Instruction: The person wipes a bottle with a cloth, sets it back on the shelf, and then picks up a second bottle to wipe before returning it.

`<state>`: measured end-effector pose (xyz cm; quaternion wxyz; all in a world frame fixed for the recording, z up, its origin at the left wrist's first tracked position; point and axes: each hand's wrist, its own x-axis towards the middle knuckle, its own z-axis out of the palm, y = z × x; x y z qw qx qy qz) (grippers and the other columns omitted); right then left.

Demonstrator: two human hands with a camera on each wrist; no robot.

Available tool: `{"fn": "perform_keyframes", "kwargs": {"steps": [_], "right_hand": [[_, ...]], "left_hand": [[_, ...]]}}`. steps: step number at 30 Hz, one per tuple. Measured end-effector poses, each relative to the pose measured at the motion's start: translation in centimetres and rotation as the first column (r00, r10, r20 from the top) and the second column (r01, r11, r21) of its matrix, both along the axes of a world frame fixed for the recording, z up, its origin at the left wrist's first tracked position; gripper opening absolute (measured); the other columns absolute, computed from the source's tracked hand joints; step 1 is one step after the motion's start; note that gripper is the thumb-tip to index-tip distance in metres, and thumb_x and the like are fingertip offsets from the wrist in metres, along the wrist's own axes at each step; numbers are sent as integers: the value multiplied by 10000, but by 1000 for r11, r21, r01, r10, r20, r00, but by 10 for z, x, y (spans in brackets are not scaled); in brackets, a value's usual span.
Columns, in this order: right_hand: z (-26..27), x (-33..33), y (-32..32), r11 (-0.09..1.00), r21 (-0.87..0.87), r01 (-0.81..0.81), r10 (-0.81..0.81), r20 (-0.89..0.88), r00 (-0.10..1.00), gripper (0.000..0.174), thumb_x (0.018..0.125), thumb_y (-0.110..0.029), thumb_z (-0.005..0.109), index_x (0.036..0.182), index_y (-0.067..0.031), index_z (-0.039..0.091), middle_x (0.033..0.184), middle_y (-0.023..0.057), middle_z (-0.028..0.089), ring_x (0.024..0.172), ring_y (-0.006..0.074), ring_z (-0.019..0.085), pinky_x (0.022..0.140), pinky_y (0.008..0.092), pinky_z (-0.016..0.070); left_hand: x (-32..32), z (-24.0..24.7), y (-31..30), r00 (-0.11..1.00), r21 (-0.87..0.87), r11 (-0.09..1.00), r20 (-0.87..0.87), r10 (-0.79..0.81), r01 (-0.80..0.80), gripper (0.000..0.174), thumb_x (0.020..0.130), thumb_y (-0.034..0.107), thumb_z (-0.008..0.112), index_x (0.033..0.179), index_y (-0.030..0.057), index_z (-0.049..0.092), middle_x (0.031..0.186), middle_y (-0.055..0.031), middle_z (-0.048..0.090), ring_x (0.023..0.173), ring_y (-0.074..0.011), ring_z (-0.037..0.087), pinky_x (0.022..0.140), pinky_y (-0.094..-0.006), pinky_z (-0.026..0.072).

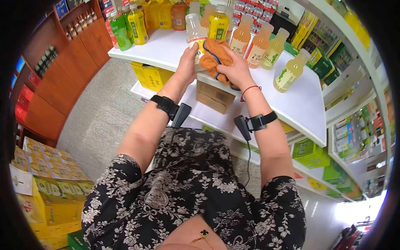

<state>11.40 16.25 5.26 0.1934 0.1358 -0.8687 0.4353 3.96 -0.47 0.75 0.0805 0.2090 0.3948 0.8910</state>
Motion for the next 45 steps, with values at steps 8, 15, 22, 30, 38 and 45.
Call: {"fn": "perform_keyframes", "kwargs": {"steps": [8,15,22,30,38,45], "right_hand": [[43,-29,-31,998,61,33,-20,-205,978,690,652,-217,692,1310,-93,528,1197,183,549,1109,303,561,964,345,436],[22,-9,-26,985,174,-5,18,-71,997,662,671,-238,681,1303,-104,537,1194,178,544,1126,315,542,985,355,420],[33,30,-21,915,398,-67,34,89,995,636,697,-173,668,1303,-51,522,1246,165,521,1196,279,497,1036,336,371],[32,-3,-32,996,71,-52,55,-42,998,645,680,-226,684,1287,-58,543,1235,202,543,1139,308,552,979,351,429],[-4,0,-69,977,114,-182,163,153,975,681,699,-236,684,1306,17,505,1175,169,583,1058,245,577,912,310,458],[-52,27,-82,960,85,-265,222,344,912,694,678,-272,688,1303,-16,525,1167,199,574,1085,274,573,948,325,446]], "left_hand": [[27,13,0,986,140,987,134,-96,77,425,982,368,376,1265,72,490,1139,-92,616,1006,-210,633,836,-370,529],[0,-12,2,994,169,982,64,-91,79,487,993,422,359,1335,82,423,1285,-112,519,1157,-227,541,970,-388,443],[7,-10,2,971,133,985,200,-134,109,541,994,470,349,1370,82,380,1274,-109,527,1166,-231,534,978,-392,435],[64,-10,-4,976,149,979,150,-161,139,485,998,447,339,1326,101,425,1228,-88,566,1087,-218,586,905,-391,492],[101,-27,-40,954,210,977,287,-88,27,555,979,528,321,1347,124,416,1272,-93,551,1145,-261,560,943,-448,470],[107,-86,-64,930,186,978,367,21,-95,595,969,571,312,1374,145,406,1322,-76,522,1189,-248,533,981,-442,450]]}}
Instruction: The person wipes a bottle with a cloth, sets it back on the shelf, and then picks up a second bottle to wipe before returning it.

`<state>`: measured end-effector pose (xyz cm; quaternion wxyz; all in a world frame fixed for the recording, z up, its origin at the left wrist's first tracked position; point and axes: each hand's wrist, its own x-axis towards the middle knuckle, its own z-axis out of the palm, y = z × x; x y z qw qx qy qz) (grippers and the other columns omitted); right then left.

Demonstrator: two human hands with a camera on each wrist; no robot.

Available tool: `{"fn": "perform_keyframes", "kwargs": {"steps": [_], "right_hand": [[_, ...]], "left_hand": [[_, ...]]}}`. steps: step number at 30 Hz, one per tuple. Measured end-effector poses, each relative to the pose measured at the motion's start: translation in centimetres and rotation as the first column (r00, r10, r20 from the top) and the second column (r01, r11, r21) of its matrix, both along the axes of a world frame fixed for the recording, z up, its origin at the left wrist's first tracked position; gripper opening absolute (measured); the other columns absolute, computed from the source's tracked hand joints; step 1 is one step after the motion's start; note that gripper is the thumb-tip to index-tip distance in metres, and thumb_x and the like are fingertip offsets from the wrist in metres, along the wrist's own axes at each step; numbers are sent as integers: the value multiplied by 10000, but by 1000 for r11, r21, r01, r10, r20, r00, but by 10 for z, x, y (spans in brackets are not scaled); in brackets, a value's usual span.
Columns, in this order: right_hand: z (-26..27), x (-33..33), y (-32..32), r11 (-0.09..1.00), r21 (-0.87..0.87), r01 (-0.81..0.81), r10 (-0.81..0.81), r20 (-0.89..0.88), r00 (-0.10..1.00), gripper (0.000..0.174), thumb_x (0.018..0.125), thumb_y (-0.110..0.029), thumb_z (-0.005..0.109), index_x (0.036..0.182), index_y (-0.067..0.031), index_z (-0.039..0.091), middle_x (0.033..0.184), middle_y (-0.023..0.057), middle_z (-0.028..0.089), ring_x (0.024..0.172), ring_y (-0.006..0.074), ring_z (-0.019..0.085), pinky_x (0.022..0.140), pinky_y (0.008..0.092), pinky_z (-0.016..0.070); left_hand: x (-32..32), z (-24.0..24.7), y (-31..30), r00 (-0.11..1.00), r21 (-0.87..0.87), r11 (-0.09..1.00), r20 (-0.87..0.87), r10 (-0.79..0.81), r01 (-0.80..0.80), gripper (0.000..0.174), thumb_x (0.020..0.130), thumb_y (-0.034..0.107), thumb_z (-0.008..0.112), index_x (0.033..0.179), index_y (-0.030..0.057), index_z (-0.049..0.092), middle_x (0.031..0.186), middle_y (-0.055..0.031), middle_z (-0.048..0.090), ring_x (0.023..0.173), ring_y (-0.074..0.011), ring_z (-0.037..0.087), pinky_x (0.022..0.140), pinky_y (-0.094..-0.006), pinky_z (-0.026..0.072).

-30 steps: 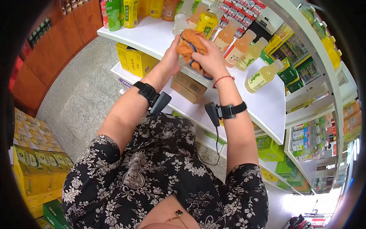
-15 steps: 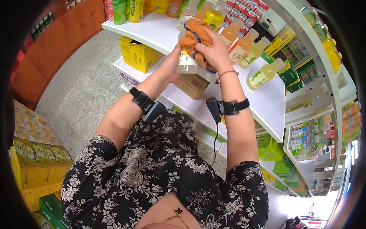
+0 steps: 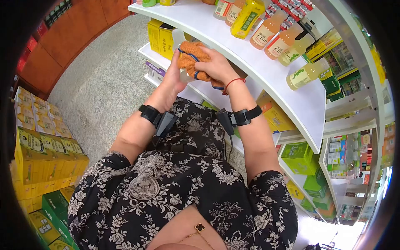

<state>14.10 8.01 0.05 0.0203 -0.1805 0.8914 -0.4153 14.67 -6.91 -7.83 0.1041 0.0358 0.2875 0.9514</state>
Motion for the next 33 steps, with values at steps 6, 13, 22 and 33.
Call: {"fn": "perform_keyframes", "kwargs": {"steps": [6,13,22,33], "right_hand": [[-11,1,4,991,-127,33,-11,167,986,645,697,-234,675,1282,-1,535,1068,133,647,934,192,626,843,290,494],[49,-10,26,954,-291,66,-103,-114,988,681,719,-182,676,1344,7,479,1114,88,636,963,126,598,842,265,490],[65,15,49,904,-420,81,-96,-15,995,521,761,-106,644,1247,33,521,1095,77,621,962,141,594,832,276,495],[25,13,43,917,-386,99,-40,159,986,585,754,-52,611,1319,26,480,1126,86,613,977,142,603,848,267,496]], "left_hand": [[35,3,9,982,-98,992,177,-64,82,576,974,567,310,1367,161,417,1277,-56,554,1135,-221,570,902,-418,491],[17,58,30,989,-44,996,-123,-88,83,465,990,477,376,1297,140,468,1124,-50,623,979,-187,636,809,-358,529],[7,76,46,967,53,979,-175,-185,197,496,973,470,430,1302,100,462,1140,-82,626,975,-213,643,820,-385,541],[18,26,44,995,-13,997,54,-81,82,501,980,451,434,1297,64,469,1208,-111,593,1057,-246,620,857,-392,535]]}}
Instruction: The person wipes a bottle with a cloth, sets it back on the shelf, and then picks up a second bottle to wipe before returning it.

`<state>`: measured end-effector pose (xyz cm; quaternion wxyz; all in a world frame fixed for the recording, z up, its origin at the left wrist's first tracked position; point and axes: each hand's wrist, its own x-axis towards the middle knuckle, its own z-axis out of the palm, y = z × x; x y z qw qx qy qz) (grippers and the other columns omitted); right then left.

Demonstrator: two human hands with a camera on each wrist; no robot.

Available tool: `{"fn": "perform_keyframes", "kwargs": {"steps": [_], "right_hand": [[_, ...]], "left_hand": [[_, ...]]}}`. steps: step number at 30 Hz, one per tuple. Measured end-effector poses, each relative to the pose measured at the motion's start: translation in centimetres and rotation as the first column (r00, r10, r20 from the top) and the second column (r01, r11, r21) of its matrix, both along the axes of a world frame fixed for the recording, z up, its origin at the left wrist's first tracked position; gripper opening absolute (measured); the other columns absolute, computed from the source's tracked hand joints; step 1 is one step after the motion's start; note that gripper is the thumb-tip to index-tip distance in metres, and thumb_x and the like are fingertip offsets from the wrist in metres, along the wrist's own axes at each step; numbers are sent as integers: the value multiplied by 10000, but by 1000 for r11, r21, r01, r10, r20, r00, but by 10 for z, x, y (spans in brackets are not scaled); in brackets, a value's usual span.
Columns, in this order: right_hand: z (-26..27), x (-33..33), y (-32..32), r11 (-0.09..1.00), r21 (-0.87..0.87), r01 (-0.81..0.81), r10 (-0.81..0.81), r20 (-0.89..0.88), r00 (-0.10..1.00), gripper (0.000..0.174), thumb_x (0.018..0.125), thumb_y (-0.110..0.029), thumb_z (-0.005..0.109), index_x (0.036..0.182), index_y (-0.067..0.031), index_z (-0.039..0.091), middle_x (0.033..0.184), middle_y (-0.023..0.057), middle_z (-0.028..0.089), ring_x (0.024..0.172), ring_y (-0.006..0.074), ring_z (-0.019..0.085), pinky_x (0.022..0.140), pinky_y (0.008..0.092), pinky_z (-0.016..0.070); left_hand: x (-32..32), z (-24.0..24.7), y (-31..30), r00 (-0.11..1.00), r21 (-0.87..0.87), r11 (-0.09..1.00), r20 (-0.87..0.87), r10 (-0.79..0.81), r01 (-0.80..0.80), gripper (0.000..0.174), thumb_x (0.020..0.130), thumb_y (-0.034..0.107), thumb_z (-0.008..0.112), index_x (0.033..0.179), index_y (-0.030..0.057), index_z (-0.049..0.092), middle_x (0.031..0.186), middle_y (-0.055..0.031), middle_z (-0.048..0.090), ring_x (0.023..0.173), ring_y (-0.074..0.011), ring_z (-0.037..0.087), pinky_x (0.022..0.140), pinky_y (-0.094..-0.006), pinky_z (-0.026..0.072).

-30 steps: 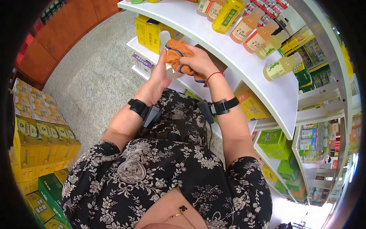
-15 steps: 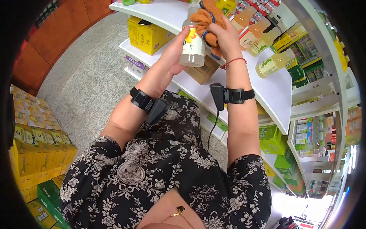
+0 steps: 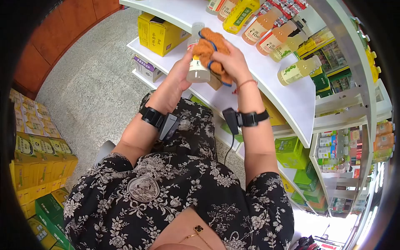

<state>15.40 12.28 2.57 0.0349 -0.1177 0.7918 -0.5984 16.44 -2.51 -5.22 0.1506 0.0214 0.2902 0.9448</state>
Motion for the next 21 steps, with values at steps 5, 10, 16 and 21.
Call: {"fn": "perform_keyframes", "kwargs": {"steps": [5,10,16,21], "right_hand": [[9,-23,-20,994,-101,41,-36,57,998,488,784,-74,603,1256,26,533,1076,81,632,911,129,615,797,256,506],[-4,1,-40,988,-156,-4,24,124,992,467,777,-37,597,1236,30,545,1050,75,638,912,136,618,791,259,509],[-24,31,-38,996,-77,-41,51,135,990,557,732,-27,631,1275,30,525,1067,72,638,934,130,610,829,270,498],[-25,9,-30,995,-9,100,-99,81,992,611,731,-41,637,1318,30,483,1081,88,635,928,137,612,813,270,504]], "left_hand": [[10,-1,-3,997,-46,999,79,12,-9,499,942,468,515,1217,52,520,1055,-100,650,906,-220,666,746,-370,552],[1,-11,-23,990,-3,991,39,135,-135,487,963,453,479,1218,41,519,1057,-107,646,909,-226,666,747,-369,556],[-3,-17,-45,982,0,984,61,177,-178,446,986,386,439,1231,20,509,1111,-129,632,957,-256,658,774,-390,555],[-5,-21,-35,1000,-25,1000,15,11,-11,423,983,380,442,1282,85,488,1134,-89,632,997,-213,646,824,-387,544]]}}
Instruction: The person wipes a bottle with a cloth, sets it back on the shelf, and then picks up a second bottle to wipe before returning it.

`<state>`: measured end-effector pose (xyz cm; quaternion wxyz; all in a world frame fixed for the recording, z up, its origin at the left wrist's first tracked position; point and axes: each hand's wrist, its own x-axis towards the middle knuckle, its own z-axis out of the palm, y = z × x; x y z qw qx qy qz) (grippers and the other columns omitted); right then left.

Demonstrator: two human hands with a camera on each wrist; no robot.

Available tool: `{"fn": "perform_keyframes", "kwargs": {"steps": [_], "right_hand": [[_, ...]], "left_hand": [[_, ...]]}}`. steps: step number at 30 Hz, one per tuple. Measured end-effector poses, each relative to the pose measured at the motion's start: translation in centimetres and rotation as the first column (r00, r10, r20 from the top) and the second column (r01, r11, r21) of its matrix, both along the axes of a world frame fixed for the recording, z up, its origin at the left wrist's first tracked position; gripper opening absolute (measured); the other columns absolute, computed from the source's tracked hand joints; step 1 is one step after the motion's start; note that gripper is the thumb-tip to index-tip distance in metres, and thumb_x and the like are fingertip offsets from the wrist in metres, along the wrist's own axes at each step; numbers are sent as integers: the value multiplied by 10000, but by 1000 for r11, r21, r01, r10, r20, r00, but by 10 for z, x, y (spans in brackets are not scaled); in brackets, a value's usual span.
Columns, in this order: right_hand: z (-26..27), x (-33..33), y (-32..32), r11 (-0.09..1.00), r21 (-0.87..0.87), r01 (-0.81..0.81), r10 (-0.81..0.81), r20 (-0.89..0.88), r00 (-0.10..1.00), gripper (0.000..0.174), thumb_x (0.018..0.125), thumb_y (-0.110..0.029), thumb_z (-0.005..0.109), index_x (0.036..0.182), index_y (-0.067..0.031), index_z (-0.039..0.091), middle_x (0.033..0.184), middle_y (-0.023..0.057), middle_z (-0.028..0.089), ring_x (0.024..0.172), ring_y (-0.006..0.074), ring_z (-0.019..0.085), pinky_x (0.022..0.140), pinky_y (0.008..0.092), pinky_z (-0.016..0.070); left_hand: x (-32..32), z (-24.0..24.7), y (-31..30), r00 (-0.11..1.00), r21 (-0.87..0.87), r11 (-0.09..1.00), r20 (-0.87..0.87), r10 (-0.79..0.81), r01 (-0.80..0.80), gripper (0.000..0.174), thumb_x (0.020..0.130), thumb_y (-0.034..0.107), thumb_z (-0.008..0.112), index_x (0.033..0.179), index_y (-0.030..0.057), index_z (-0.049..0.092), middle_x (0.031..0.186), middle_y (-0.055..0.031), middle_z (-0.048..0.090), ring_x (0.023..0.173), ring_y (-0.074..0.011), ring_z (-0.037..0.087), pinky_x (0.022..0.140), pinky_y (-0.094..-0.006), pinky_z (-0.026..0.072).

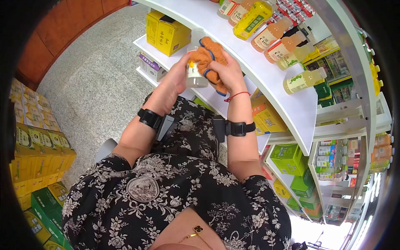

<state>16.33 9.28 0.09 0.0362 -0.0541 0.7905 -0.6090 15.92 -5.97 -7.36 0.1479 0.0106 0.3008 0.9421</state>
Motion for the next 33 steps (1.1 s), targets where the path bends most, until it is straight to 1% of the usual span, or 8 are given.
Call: {"fn": "perform_keyframes", "kwargs": {"steps": [3,5,8,16,22,26,29,33], "right_hand": [[10,-17,-1,991,-132,-23,17,-46,999,551,745,-45,619,1280,27,510,1061,90,637,917,151,621,801,272,509],[17,-24,0,988,-149,-34,26,-55,998,514,785,10,540,1293,38,471,1112,118,613,955,193,628,829,295,516],[20,-20,-2,979,-190,-79,77,-17,997,514,783,11,541,1291,37,473,1111,118,614,960,190,625,831,293,514],[3,25,-11,985,-6,-174,174,-5,985,561,756,2,576,1307,37,476,1126,85,615,982,164,609,856,277,494],[-6,24,-4,976,-84,-202,208,75,975,600,720,-24,636,1302,31,500,1103,74,622,942,135,593,833,262,488],[0,9,-4,986,-152,-72,77,29,997,568,736,-21,621,1289,26,503,1084,80,626,921,146,611,798,265,505],[3,-5,0,980,-201,-2,-7,-42,999,531,753,-17,601,1275,23,507,1075,84,629,915,151,622,785,270,514],[9,1,0,977,-213,25,-39,-63,997,503,775,2,561,1273,29,498,1099,93,620,944,164,618,813,280,511]], "left_hand": [[15,13,7,995,-13,996,40,-92,92,449,937,430,479,1232,95,530,1054,-69,653,880,-201,666,751,-359,551],[16,14,9,991,-7,992,49,-124,124,460,933,441,483,1235,96,527,1052,-68,653,879,-196,665,746,-354,550],[17,15,8,986,22,987,44,-159,158,490,938,461,480,1265,96,503,1072,-64,648,900,-187,662,752,-349,553],[7,7,-9,992,64,990,-10,128,-127,521,963,484,440,1282,75,494,1202,-106,602,1051,-232,626,862,-382,537],[12,10,-17,991,107,991,107,74,-86,519,968,461,445,1278,48,490,1204,-124,597,1065,-259,615,883,-401,523],[6,0,-2,999,51,998,-26,47,-46,465,966,438,463,1275,94,503,1174,-91,617,1021,-216,635,834,-355,538],[21,20,-5,995,-70,993,-12,-95,94,397,954,403,505,1187,86,552,979,-45,656,822,-150,656,679,-312,552],[22,18,1,994,-57,993,14,-107,108,393,958,381,493,1172,58,560,973,-56,659,817,-164,663,704,-315,557]]}}
